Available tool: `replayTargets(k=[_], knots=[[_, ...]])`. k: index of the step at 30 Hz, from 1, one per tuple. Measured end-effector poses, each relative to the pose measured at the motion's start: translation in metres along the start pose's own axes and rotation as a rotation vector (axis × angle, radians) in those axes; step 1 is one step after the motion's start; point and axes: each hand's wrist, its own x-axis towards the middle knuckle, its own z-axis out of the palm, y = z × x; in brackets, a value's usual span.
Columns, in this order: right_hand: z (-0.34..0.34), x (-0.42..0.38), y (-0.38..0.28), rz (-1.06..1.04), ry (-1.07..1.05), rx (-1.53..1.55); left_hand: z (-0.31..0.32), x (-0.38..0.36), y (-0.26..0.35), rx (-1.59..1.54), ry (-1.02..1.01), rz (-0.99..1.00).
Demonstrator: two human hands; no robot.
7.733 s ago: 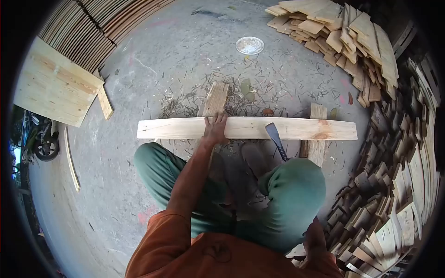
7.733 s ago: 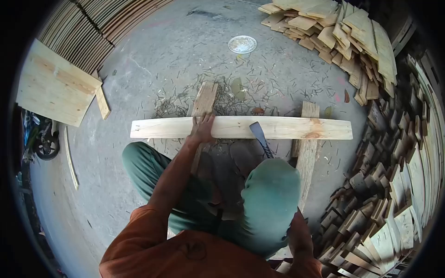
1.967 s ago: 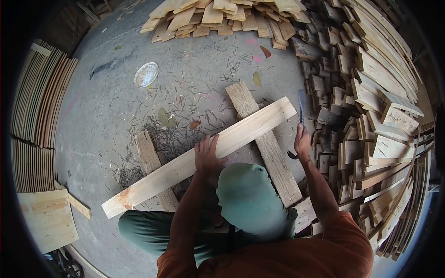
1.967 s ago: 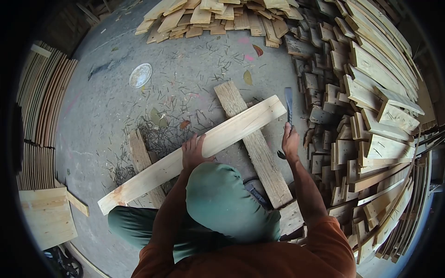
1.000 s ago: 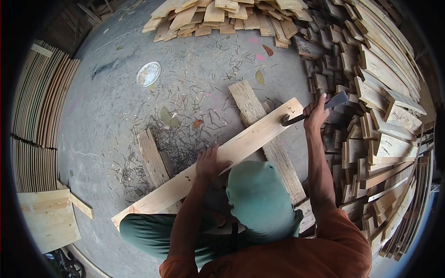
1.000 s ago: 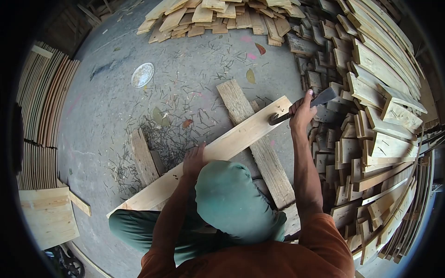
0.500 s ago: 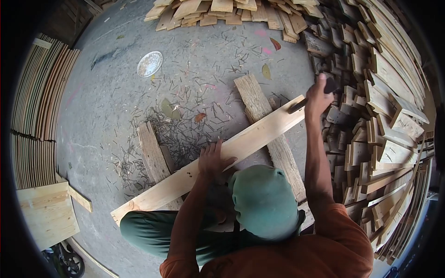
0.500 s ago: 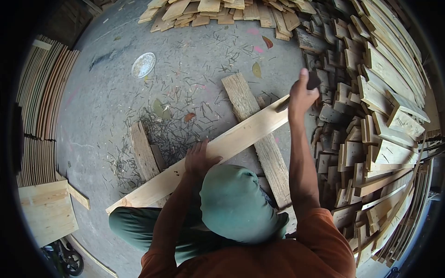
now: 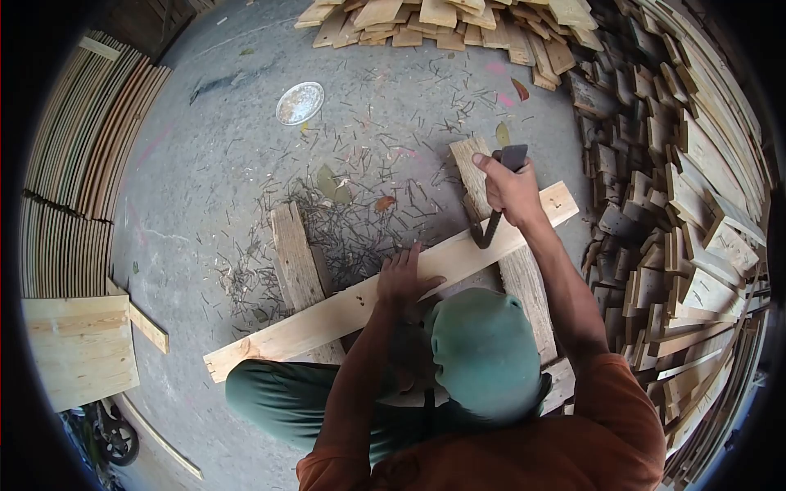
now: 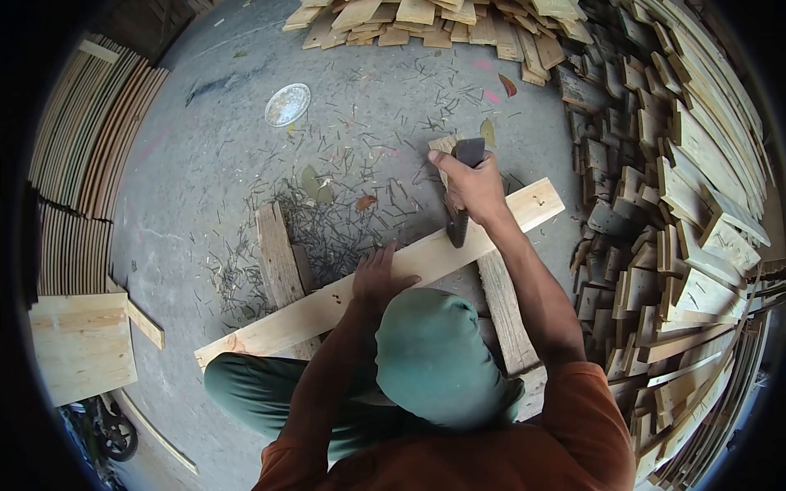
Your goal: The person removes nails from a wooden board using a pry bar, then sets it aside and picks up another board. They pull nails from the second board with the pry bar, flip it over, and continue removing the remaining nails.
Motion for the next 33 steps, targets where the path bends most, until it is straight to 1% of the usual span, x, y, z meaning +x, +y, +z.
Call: replayTargets(k=[1, 3, 4, 5, 6, 7, 9, 10, 12, 14, 16, 17, 19, 20, 22, 23, 25, 28, 29, 31, 33], knots=[[-0.006, 0.002, -0.009, 0.017, 0.068, -0.144, -0.002, 0.004, -0.003, -0.001, 0.010, -0.009], [-0.030, -0.002, -0.013, -0.079, 0.171, -0.288, 0.002, -0.001, -0.002, -0.030, 0.017, 0.001], [-0.047, -0.011, -0.019, -0.119, 0.224, -0.225, 0.003, -0.001, -0.002, -0.047, 0.010, -0.006], [-0.066, -0.017, -0.021, -0.157, 0.339, -0.124, 0.002, 0.000, -0.003, -0.039, 0.007, 0.000], [-0.083, -0.023, -0.022, -0.253, 0.402, -0.036, 0.002, 0.000, -0.003, -0.031, 0.006, 0.009], [-0.099, -0.028, -0.025, -0.300, 0.471, 0.037, 0.001, 0.001, -0.002, -0.050, 0.004, 0.016], [-0.123, -0.036, -0.031, -0.392, 0.603, 0.055, 0.001, 0.001, -0.002, -0.060, 0.001, 0.016], [-0.133, -0.037, -0.033, -0.395, 0.614, 0.050, -0.001, 0.002, -0.002, -0.054, -0.011, 0.011], [-0.150, -0.033, -0.036, -0.388, 0.706, 0.039, 0.001, 0.002, -0.002, -0.048, -0.008, 0.021], [-0.160, -0.029, -0.037, -0.401, 0.700, 0.076, -0.001, 0.003, 0.000, -0.037, -0.002, 0.023], [-0.167, -0.025, -0.037, -0.414, 0.689, 0.141, -0.005, 0.004, 0.003, -0.097, -0.121, -0.065], [-0.169, -0.023, -0.037, -0.412, 0.687, 0.145, -0.005, 0.003, 0.003, -0.093, -0.121, -0.068], [-0.172, -0.016, -0.037, -0.415, 0.773, 0.145, -0.004, 0.003, 0.002, -0.098, -0.117, -0.062], [-0.172, -0.013, -0.036, -0.408, 0.775, 0.149, -0.002, 0.003, 0.001, -0.094, -0.123, -0.064], [-0.171, -0.008, -0.034, -0.473, 0.837, 0.082, 0.001, 0.002, -0.001, -0.056, -0.039, 0.005], [-0.171, -0.006, -0.034, -0.471, 0.840, 0.084, 0.000, 0.002, 0.000, -0.054, -0.043, 0.006], [-0.170, -0.001, -0.034, -0.594, 0.914, -0.121, -0.002, 0.002, 0.000, -0.051, -0.001, 0.030], [-0.196, -0.001, -0.046, -0.582, 0.847, -0.191, 0.001, 0.003, -0.001, -0.064, -0.020, 0.014], [-0.194, -0.005, -0.047, -0.575, 0.851, -0.194, 0.001, 0.001, -0.001, -0.067, -0.027, 0.014], [-0.187, -0.017, -0.051, -0.505, 0.756, -0.045, 0.002, 0.004, -0.001, -0.061, -0.022, 0.024], [-0.169, -0.019, -0.046, -0.461, 0.779, 0.013, 0.000, 0.006, 0.002, -0.087, -0.030, 0.006]])
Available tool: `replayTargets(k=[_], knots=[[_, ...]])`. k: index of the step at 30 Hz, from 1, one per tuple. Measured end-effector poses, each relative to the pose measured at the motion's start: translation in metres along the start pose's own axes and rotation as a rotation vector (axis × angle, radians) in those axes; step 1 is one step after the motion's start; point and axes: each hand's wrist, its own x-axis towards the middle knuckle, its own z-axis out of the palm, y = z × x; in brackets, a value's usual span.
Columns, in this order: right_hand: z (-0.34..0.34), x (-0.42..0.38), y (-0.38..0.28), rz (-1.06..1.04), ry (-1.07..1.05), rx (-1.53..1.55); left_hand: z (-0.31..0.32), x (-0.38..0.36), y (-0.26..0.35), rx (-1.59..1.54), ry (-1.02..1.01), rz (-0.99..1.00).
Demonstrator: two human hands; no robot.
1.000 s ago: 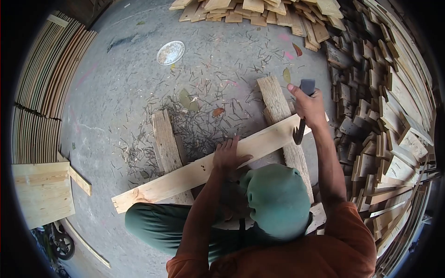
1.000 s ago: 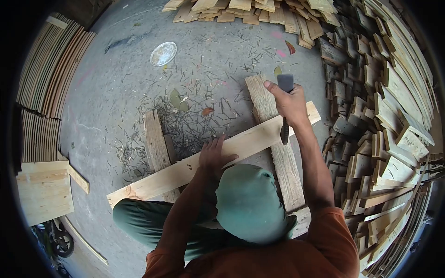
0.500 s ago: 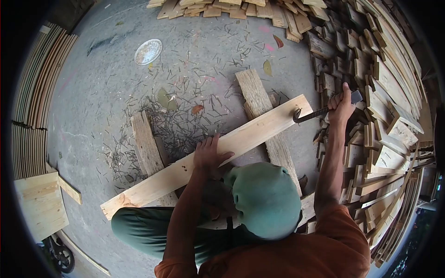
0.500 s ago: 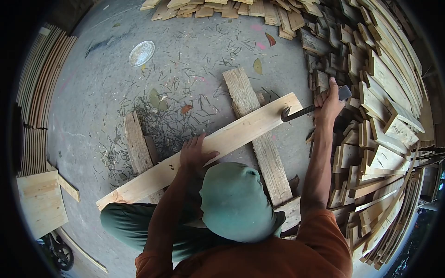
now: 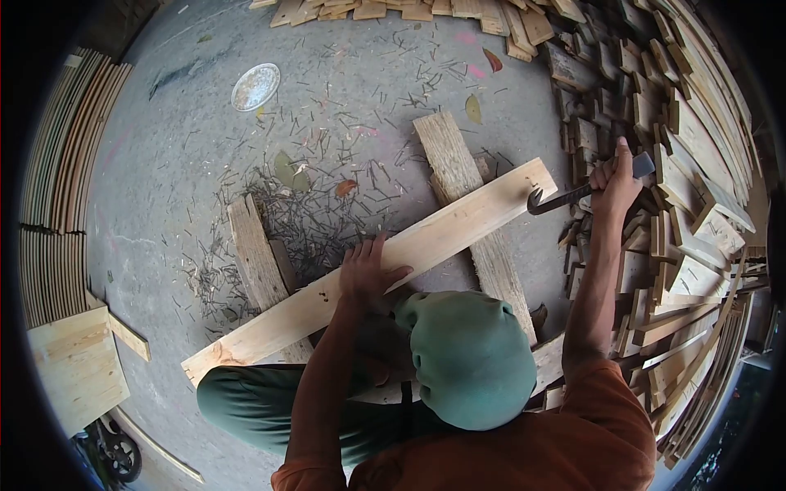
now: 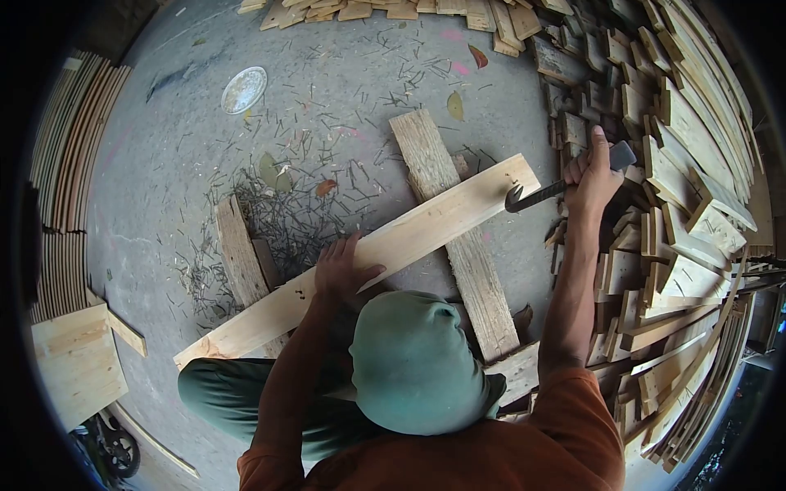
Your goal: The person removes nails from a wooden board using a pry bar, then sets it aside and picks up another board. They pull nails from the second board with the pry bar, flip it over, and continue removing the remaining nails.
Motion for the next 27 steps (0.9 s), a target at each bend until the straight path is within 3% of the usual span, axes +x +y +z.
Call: replayTargets(k=[2, 10, 13, 14, 16, 17, 18, 20, 22, 23, 24, 25, 26, 27], knots=[[-0.001, -0.008, 0.012, 0.065, 0.008, 0.088, -0.002, -0.003, -0.001, -0.013, -0.021, -0.019], [0.009, -0.002, 0.012, -0.008, 0.022, 0.091, 0.002, -0.002, -0.003, 0.016, 0.035, 0.018], [0.028, -0.035, 0.033, -0.207, 0.076, -0.110, -0.003, 0.000, 0.002, 0.001, -0.061, -0.045], [0.045, -0.082, 0.068, -0.317, -0.076, -0.386, -0.005, -0.004, 0.007, 0.003, -0.062, -0.049], [0.052, -0.162, 0.120, -0.742, -0.899, -0.617, -0.009, 0.000, 0.007, -0.026, -0.022, -0.047], [0.050, -0.192, 0.145, -0.810, -1.042, -0.627, -0.005, -0.002, 0.005, -0.022, 0.011, -0.008], [0.050, -0.210, 0.166, -0.921, -1.057, -0.612, 0.004, 0.003, -0.007, 0.014, 0.056, 0.011], [0.059, -0.216, 0.139, -0.987, -1.006, -0.428, 0.027, -0.004, -0.021, 0.060, 0.086, 0.016], [0.065, -0.196, 0.073, -0.753, -1.079, -0.195, -0.005, -0.006, -0.001, -0.009, -0.045, -0.038], [0.070, -0.187, 0.063, -0.586, -0.956, -0.102, -0.011, -0.006, 0.004, 0.031, -0.090, -0.063], [0.078, -0.155, 0.040, 0.181, -1.046, 0.206, -0.014, -0.017, 0.006, 0.035, -0.045, -0.115], [0.086, -0.142, 0.035, 0.456, -1.108, 0.270, -0.012, -0.018, 0.006, 0.034, 0.095, -0.022], [0.090, -0.133, 0.032, 0.422, -1.178, 0.234, -0.010, -0.024, 0.005, 0.036, 0.229, 0.073], [0.094, -0.129, 0.031, 0.397, -1.110, 0.216, -0.017, -0.034, 0.006, -0.003, 0.214, 0.093]])
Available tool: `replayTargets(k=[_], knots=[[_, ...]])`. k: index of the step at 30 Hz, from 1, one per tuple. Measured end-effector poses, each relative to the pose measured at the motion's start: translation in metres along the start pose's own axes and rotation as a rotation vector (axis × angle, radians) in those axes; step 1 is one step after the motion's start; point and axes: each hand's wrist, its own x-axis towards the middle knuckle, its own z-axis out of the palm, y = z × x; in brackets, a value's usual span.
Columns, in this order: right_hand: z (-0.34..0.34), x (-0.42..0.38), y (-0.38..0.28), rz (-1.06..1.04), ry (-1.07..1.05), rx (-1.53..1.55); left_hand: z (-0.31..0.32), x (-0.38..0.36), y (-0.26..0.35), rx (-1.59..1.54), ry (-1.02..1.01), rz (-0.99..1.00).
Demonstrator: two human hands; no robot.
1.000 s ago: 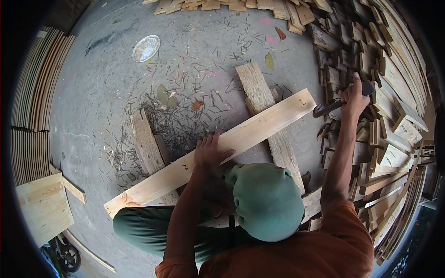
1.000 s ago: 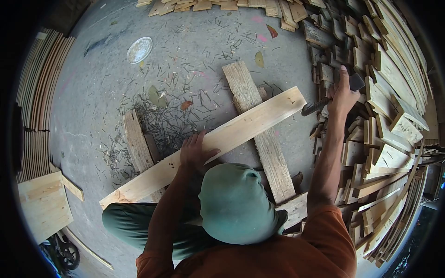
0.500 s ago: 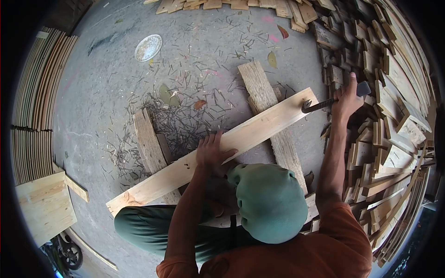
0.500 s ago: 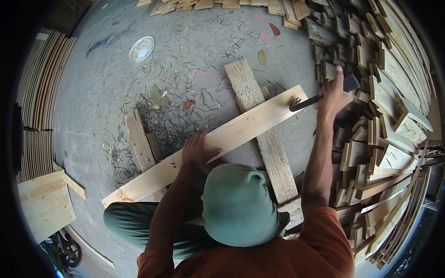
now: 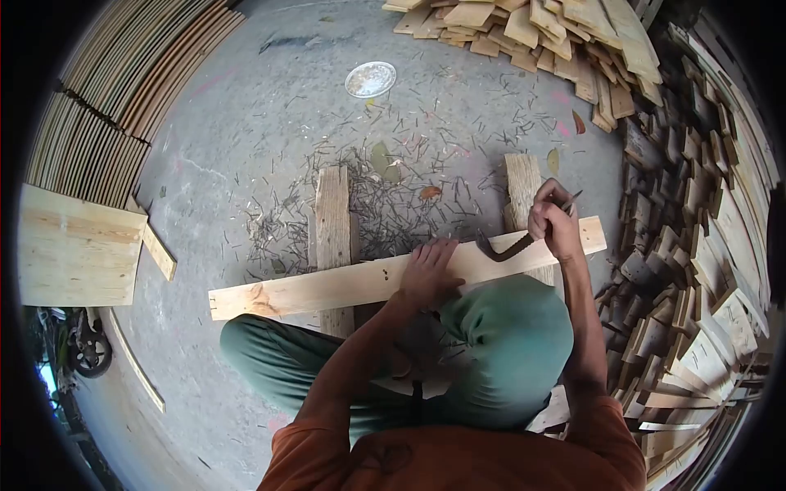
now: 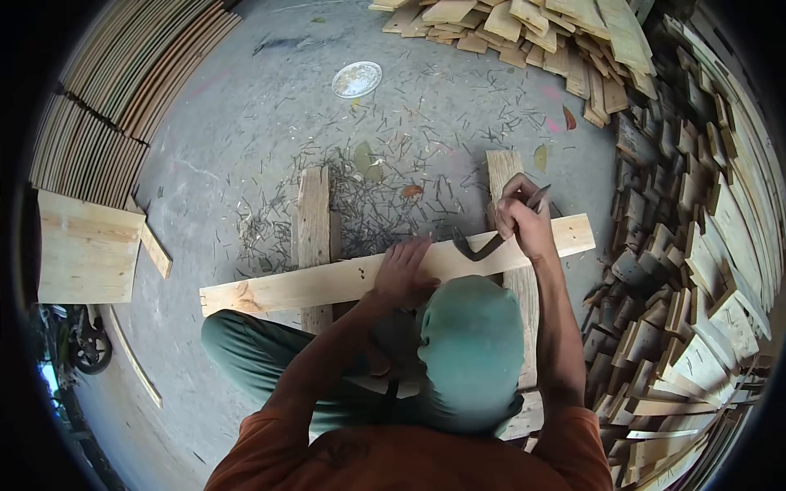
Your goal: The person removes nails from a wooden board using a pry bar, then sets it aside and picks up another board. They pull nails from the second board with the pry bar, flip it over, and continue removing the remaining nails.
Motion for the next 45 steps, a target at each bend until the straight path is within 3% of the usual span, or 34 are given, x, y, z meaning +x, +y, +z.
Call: replayTargets(k=[3, 4, 6, 8, 11, 13, 14, 15, 17, 20, 26, 31, 40, 45], knots=[[0.015, 0.002, 0.003, -0.095, 0.472, -0.133, -0.058, -0.038, -0.003, 0.070, -0.042, -0.005], [0.017, 0.001, 0.008, -0.152, 0.577, -0.133, -0.073, -0.049, -0.009, 0.075, -0.063, -0.108], [0.016, -0.006, 0.013, -0.204, 0.616, -0.103, -0.090, -0.065, -0.034, 0.091, -0.070, -0.220], [0.026, -0.006, 0.012, -0.325, 0.717, -0.021, -0.085, -0.086, -0.061, 0.268, -0.281, -0.489], [0.022, -0.004, 0.020, -0.494, 0.509, 0.257, -0.089, -0.090, -0.073, 0.172, -0.446, -0.587], [0.032, 0.010, 0.027, -0.239, 0.480, -0.271, -0.093, -0.083, -0.067, 0.113, -0.518, -0.576], [0.035, 0.015, 0.030, -0.233, 0.488, -0.507, -0.093, -0.082, -0.067, 0.119, -0.549, -0.570], [0.037, 0.015, 0.028, -0.247, 0.480, -0.502, -0.094, -0.078, -0.071, 0.124, -0.565, -0.568], [0.044, -0.004, 0.022, -0.253, 0.366, -0.159, -0.091, -0.086, -0.068, 0.156, -0.516, -0.540], [0.053, -0.016, 0.027, -0.265, 0.284, -0.134, -0.082, -0.069, -0.074, 0.181, -0.569, -0.523], [0.074, -0.012, 0.048, -0.199, 0.164, -0.164, -0.041, 0.001, -0.044, 0.047, -0.383, -0.324], [0.071, 0.002, 0.051, -0.225, 0.163, -0.358, -0.028, -0.007, -0.052, 0.018, -0.270, -0.202], [0.111, 0.009, 0.067, -0.146, 0.030, -0.131, -0.027, -0.006, -0.053, 0.055, -0.269, -0.196], [0.094, 0.005, 0.041, -0.171, 0.151, -0.197, -0.023, -0.005, -0.057, 0.052, -0.211, -0.202]])
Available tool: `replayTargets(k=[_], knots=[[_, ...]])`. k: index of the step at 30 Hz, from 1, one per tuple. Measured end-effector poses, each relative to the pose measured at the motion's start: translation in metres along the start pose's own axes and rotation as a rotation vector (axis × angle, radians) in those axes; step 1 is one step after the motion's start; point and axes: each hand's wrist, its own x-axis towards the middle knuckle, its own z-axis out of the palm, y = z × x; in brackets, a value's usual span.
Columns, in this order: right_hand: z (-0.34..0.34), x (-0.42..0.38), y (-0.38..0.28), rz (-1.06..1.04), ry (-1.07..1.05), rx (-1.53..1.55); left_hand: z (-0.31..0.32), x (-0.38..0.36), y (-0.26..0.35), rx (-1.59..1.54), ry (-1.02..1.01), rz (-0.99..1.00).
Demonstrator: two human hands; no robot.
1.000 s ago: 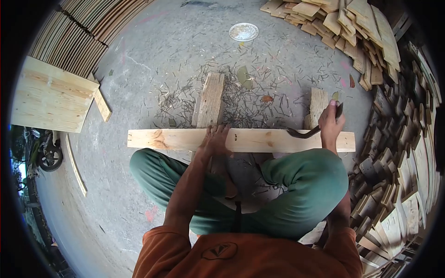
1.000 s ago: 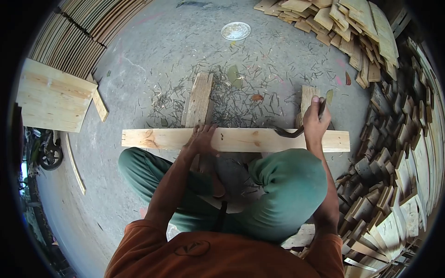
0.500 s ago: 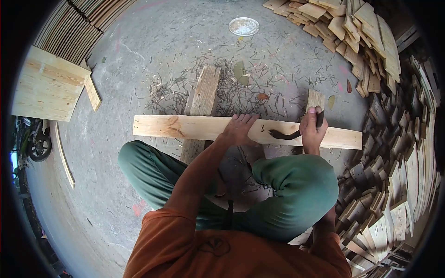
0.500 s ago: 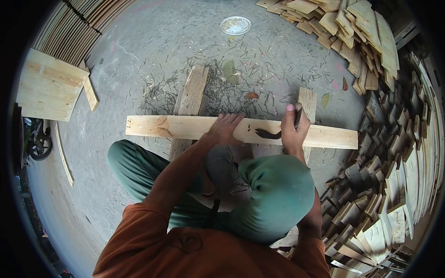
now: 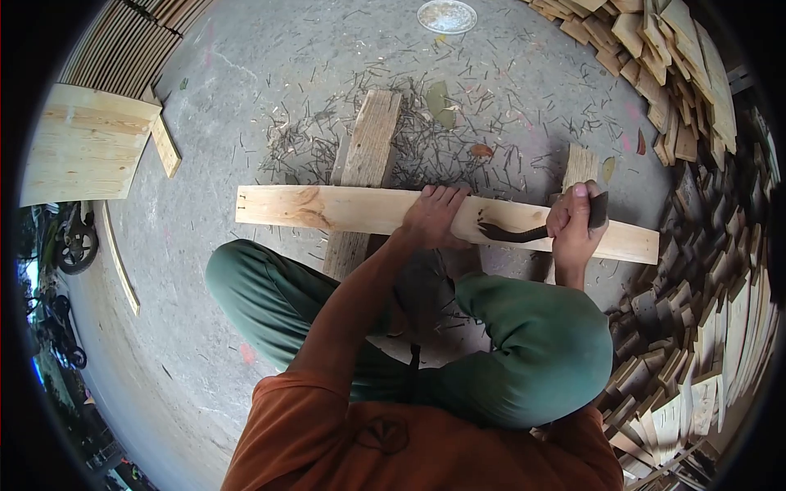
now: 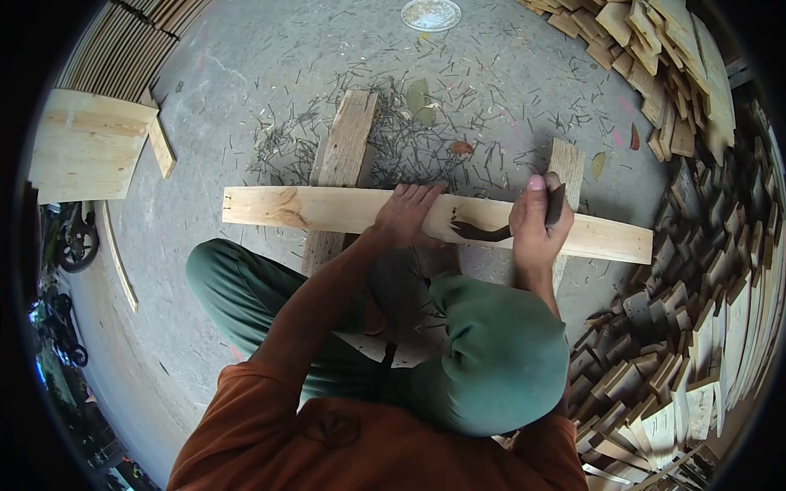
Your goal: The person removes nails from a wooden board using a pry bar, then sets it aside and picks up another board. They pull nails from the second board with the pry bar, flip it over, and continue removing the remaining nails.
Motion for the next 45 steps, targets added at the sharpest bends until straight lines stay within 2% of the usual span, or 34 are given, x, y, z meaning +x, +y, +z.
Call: replayTargets(k=[5, 8, 10, 12, 13, 16, 17, 18, 21, 22, 26, 28, 30, 32, 38, 40, 43, 45], knots=[[-0.001, 0.003, 0.018, -0.055, -0.017, -0.186, -0.001, -0.001, 0.002, -0.005, -0.064, -0.010], [0.007, 0.006, 0.026, -0.053, -0.050, -0.169, 0.002, -0.004, -0.001, 0.004, 0.039, 0.039], [0.013, 0.006, 0.026, -0.068, -0.053, -0.219, -0.004, -0.002, 0.003, 0.002, -0.072, -0.013], [0.003, 0.004, 0.023, -0.038, -0.079, 0.029, 0.002, -0.006, 0.005, -0.006, -0.089, -0.029], [-0.038, 0.018, 0.029, 0.001, -0.024, 0.317, -0.002, -0.003, 0.003, 0.008, -0.078, -0.034], [-0.143, 0.023, 0.068, 0.206, 0.796, 0.431, 0.008, -0.005, -0.003, 0.012, 0.006, 0.016], [-0.177, 0.011, 0.084, 0.180, 0.849, 0.473, 0.006, -0.003, -0.003, 0.052, -0.051, 0.005], [-0.186, 0.000, 0.081, 0.144, 0.828, 0.466, -0.002, 0.011, -0.011, 0.063, -0.014, -0.009], [-0.169, -0.012, 0.054, -0.002, 0.851, 0.451, 0.000, -0.007, 0.000, 0.008, -0.005, 0.016], [-0.154, 0.004, 0.044, -0.058, 0.835, 0.498, -0.001, -0.003, -0.002, 0.018, -0.010, 0.035], [-0.077, 0.023, 0.004, -0.064, 0.285, 0.163, 0.002, -0.007, 0.004, 0.014, 0.003, 0.037], [-0.050, 0.022, 0.002, -0.115, 0.131, 0.048, -0.001, -0.002, 0.001, 0.032, 0.016, 0.028], [-0.037, 0.020, 0.015, -0.205, -0.034, 0.060, 0.000, -0.005, 0.002, -0.001, 0.008, 0.027], [-0.021, 0.015, 0.020, -0.074, -0.053, -0.021, 0.003, -0.005, -0.001, -0.006, 0.009, 0.016], [0.008, 0.021, 0.035, -0.138, -0.152, -0.235, 0.003, -0.004, 0.000, 0.014, 0.020, 0.034], [0.019, 0.023, 0.031, -0.214, -0.229, -0.413, 0.002, -0.004, 0.001, 0.011, 0.011, 0.020], [0.019, 0.027, 0.026, -0.158, -0.205, -0.410, 0.003, -0.004, -0.001, 0.018, -0.017, -0.006], [0.014, 0.033, 0.023, -0.069, -0.170, -0.379, 0.005, -0.005, -0.001, 0.021, 0.043, 0.025]])
